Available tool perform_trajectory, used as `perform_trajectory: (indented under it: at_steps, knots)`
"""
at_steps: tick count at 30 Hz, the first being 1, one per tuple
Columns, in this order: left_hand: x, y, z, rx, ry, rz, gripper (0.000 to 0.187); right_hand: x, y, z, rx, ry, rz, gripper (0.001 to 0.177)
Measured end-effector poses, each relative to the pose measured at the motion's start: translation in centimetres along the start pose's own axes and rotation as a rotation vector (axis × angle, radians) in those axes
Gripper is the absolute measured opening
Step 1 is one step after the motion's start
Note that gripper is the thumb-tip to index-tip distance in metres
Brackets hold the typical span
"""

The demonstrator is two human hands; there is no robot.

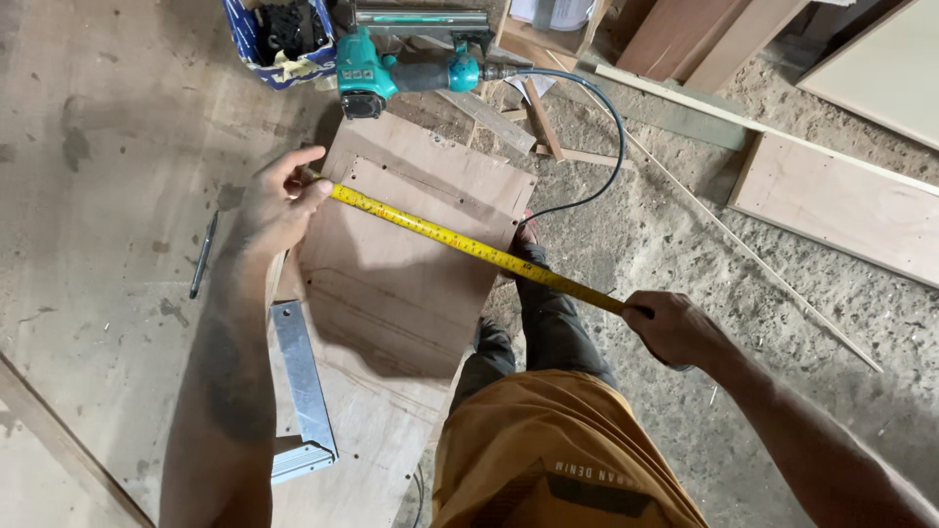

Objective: The person uses a tape measure, a pencil, and a square to measure and mark wood pieces on a workbench.

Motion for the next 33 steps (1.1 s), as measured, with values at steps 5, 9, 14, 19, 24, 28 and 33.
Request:
perform_trajectory:
  at_steps: [5,9,14,19,24,28,33]
  knots:
    - [0.9,-0.3,-3.4,0.06,-0.047,-0.396,0.041,0.4,0.5,-1.9,0.153,0.012,0.013,0.034]
    - [-0.4,-0.5,-5.9,0.092,-0.115,-0.696,0.033,-0.1,0.7,-3.7,0.228,0.05,0.027,0.033]
    - [-0.4,-1.4,-6.3,-0.002,-0.005,-0.892,0.017,1.1,-0.8,-7.3,0.3,0.129,0.066,0.028]
    - [-1.1,-1.6,-6.9,0.001,-0.008,-0.977,0.012,-1.8,-1.3,-7.7,0.295,0.154,0.049,0.028]
    - [3.0,-1.6,-7.1,-0.096,0.092,-1.107,0.019,-2.5,-1.5,-9.5,0.317,0.15,0.108,0.027]
    - [-1.7,-1.9,-8.3,-0.172,0.118,-1.216,0.024,-2.8,-2.1,-10.1,0.322,0.173,0.154,0.027]
    - [-5.9,-2.2,-9.6,-0.209,0.157,-1.123,0.022,-3.2,-2.0,-10.0,0.318,0.157,0.161,0.027]
Point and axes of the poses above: each hand's wrist, its own z-axis away from the middle knuckle, its own y-axis out of the back of the hand, x = y × z, the point moved 9 cm from there along -z, towards the middle knuckle, and after that the axes turned 3 degrees about -z, right-handed, at the moved point
